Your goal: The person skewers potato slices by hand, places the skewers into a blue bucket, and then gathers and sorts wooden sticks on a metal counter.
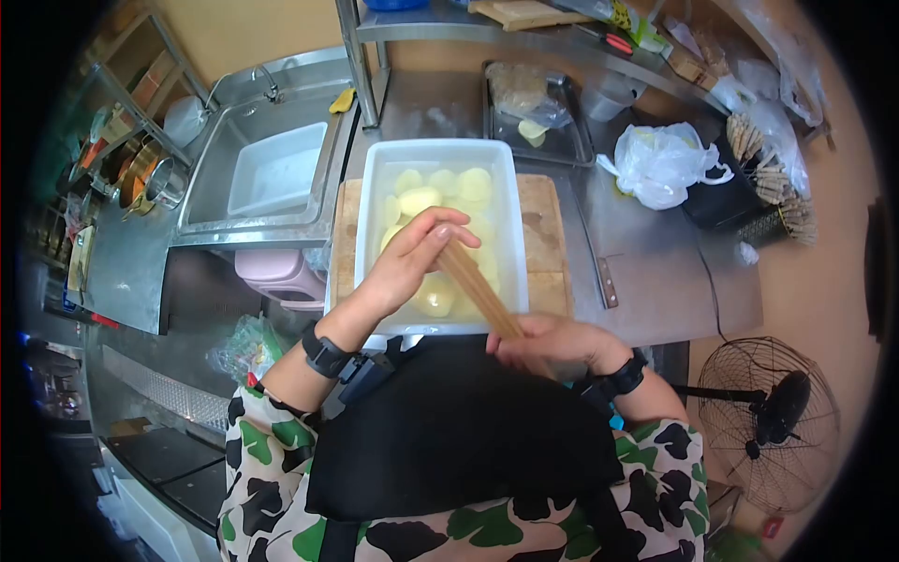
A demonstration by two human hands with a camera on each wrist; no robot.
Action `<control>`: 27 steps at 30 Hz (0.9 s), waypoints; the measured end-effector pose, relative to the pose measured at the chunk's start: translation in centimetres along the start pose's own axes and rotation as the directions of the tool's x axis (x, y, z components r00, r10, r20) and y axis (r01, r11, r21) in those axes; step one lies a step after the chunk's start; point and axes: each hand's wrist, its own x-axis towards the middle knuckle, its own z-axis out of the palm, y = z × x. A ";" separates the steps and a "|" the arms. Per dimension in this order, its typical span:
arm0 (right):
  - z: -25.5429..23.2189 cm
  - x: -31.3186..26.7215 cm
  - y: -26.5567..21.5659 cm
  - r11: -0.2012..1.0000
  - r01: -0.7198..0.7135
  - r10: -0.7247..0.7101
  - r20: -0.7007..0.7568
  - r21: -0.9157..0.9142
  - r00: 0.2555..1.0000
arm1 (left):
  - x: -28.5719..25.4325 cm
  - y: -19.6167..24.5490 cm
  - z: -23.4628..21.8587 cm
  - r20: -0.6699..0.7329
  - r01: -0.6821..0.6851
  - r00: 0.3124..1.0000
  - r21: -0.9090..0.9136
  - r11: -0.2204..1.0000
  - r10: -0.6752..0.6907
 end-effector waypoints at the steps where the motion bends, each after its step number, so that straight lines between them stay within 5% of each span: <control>1: -0.6 0.4 0.2 0.998 0.049 -0.049 -0.021 0.028 0.999 | 0.3 -0.4 0.1 0.011 0.008 1.000 -0.060 0.998 -0.008; 5: -0.9 0.3 0.9 0.964 0.166 -0.152 -0.084 0.206 0.985 | 1.7 -2.1 0.6 -0.032 0.061 0.997 -0.313 0.948 -0.075; 7: -2.0 -0.1 2.0 0.893 0.242 -0.142 -0.274 0.379 0.951 | 2.5 -6.5 -1.1 -0.011 0.135 0.988 -0.383 0.914 -0.151; 8: -2.6 -0.3 2.7 0.844 0.290 -0.124 -0.362 0.452 0.924 | 3.1 -9.3 -1.6 0.070 0.268 0.963 -0.237 0.934 -0.259; 9: -3.3 -0.4 3.3 0.817 0.338 -0.119 -0.438 0.467 0.891 | 3.4 -10.4 -1.3 0.113 0.212 0.969 0.089 0.973 -0.221; 11: -4.8 -0.6 4.3 0.755 0.447 -0.101 -0.588 0.481 0.803 | 3.3 -11.7 -0.3 0.234 -0.016 0.954 0.668 0.744 -0.190; 14: -5.2 -1.9 4.7 0.782 0.404 -0.089 -0.557 0.475 0.826 | 3.9 -12.6 1.1 0.389 -0.338 0.921 0.823 0.456 -0.021; 17: -4.5 -3.7 3.4 0.794 0.417 -0.111 -0.568 0.443 0.815 | 5.6 -10.9 2.8 0.333 -0.222 0.898 0.908 0.356 -0.289; 20: -3.9 -5.0 1.9 0.802 0.399 -0.144 -0.504 0.445 0.852 | 6.2 -12.6 2.9 0.362 -0.286 0.887 0.918 0.274 -0.287; 23: -3.3 -5.0 1.5 0.865 0.338 -0.170 -0.417 0.371 0.893 | 6.6 -12.6 2.9 0.363 -0.348 0.821 0.930 0.117 -0.441; 27: -3.1 -4.1 0.9 0.869 0.440 -0.330 -0.397 0.225 0.856 | 5.2 -11.5 0.8 0.288 -0.244 0.958 0.812 0.531 -0.002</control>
